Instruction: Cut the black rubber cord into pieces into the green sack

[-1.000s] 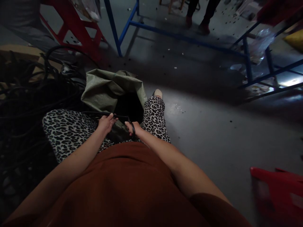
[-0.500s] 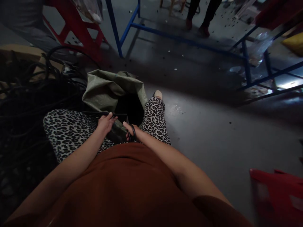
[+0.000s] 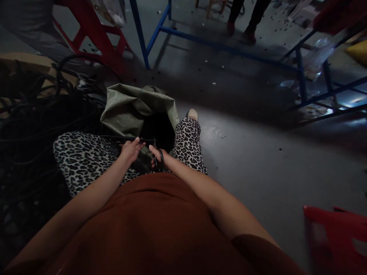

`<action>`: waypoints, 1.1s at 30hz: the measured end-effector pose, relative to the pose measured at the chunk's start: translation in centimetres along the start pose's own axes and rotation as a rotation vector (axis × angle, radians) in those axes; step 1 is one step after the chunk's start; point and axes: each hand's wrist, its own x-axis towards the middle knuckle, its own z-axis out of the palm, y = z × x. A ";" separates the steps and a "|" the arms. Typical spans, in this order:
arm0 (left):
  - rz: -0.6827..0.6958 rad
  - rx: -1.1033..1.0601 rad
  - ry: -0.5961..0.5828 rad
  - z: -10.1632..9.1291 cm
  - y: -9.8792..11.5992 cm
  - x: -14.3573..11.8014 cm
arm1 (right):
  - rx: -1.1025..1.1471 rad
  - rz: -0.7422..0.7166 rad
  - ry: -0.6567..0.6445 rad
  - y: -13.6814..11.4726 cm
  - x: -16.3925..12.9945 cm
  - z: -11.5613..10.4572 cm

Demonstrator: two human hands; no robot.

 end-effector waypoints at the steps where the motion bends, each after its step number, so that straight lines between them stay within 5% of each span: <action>1: -0.005 0.005 -0.003 0.0 0.0 -0.1 | 0.004 -0.003 0.004 -0.1 0.0 0.0; 19: -0.095 0.026 0.032 0.1 1.3 -0.4 | -0.075 -0.122 0.131 -0.1 -0.1 -0.1; 33: -0.024 0.069 0.068 -0.2 0.5 0.3 | -0.157 -0.101 0.202 0.4 0.3 -0.4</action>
